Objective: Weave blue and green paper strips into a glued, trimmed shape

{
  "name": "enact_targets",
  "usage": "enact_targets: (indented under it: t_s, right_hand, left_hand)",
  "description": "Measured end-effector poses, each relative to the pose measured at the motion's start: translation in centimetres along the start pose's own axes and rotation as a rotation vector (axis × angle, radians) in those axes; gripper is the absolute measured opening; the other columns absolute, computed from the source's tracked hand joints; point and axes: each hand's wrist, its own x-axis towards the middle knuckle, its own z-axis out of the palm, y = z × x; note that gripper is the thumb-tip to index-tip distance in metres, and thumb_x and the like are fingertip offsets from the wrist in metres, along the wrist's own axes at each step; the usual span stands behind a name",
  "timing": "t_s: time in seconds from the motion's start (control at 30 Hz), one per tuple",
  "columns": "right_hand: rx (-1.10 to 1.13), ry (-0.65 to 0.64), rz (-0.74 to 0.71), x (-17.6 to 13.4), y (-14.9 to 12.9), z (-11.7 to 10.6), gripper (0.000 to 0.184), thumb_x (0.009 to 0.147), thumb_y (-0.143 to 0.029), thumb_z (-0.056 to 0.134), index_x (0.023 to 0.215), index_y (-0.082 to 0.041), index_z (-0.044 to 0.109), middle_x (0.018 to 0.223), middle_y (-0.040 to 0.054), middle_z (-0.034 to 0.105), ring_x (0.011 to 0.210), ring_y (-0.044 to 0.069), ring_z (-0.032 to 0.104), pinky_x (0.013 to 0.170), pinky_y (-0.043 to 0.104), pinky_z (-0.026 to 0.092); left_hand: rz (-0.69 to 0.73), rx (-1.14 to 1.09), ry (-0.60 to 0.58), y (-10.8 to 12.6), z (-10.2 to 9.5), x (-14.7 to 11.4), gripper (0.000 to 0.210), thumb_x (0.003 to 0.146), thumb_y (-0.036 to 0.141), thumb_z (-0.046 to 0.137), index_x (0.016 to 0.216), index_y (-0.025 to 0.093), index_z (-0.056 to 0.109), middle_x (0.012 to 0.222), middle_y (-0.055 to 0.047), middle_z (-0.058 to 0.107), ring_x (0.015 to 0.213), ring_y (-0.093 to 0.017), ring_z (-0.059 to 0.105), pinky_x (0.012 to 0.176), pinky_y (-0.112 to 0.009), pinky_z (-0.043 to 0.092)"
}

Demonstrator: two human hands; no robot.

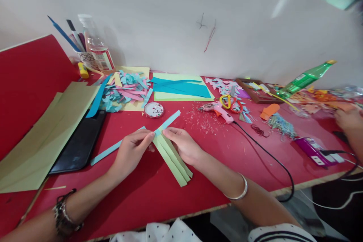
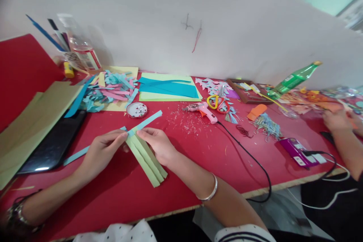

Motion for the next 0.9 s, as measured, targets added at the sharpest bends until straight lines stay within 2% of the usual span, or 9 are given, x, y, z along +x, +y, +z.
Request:
enact_targets:
  t_s: [0.27,0.4,0.67,0.77,0.9]
  right_hand:
    - [-0.095,0.014,-0.075,0.10,0.15,-0.07,0.023,0.062,-0.033,0.071,0.070,-0.015,0.060,0.063,-0.0019,0.062,0.057,0.009,0.056,0.057,0.022,0.044]
    - [-0.216,0.046,-0.147,0.13,0.20,-0.15,0.022,0.064,-0.035,0.068,0.069,-0.015,0.060,0.065,-0.0006,0.062,0.060,0.011,0.057,0.060,0.024,0.044]
    - [-0.330,0.076,-0.183,0.03,-0.19,-0.33,0.022,0.065,-0.035,0.066,0.072,-0.015,0.061,0.066,0.0003,0.062,0.063,0.013,0.058,0.061,0.026,0.044]
    - [-0.392,0.070,-0.213,0.08,-0.23,-0.56,0.022,0.066,-0.035,0.064,0.073,-0.015,0.061,0.068,0.0014,0.062,0.065,0.014,0.058,0.062,0.026,0.044]
    - [-0.501,0.014,-0.249,0.04,-0.27,-0.68,0.019,0.068,-0.032,0.062,0.075,-0.014,0.062,0.069,0.0019,0.063,0.066,0.014,0.059,0.062,0.026,0.045]
  left_hand:
    - [-0.003,-0.005,-0.019,0.05,0.08,-0.01,0.033,0.080,0.037,0.047,0.057,0.016,0.057,0.061,0.000,0.058,0.057,-0.012,0.051,0.056,-0.020,0.042]
    - [0.012,0.016,-0.023,-0.18,0.09,0.04,0.034,0.081,0.037,0.046,0.056,0.017,0.054,0.055,0.002,0.054,0.056,-0.012,0.051,0.057,-0.021,0.040]
    - [0.012,0.082,-0.068,-0.15,0.00,0.14,0.036,0.082,0.039,0.044,0.055,0.017,0.051,0.050,0.003,0.052,0.052,-0.011,0.050,0.056,-0.020,0.039]
    - [-0.002,0.113,-0.084,-0.28,-0.01,0.15,0.039,0.082,0.041,0.043,0.052,0.017,0.049,0.048,0.003,0.052,0.052,-0.011,0.051,0.055,-0.019,0.038]
    - [-0.043,0.102,-0.084,-0.40,0.02,0.20,0.035,0.080,0.042,0.045,0.059,0.016,0.056,0.052,0.003,0.056,0.052,-0.012,0.051,0.052,-0.018,0.038]
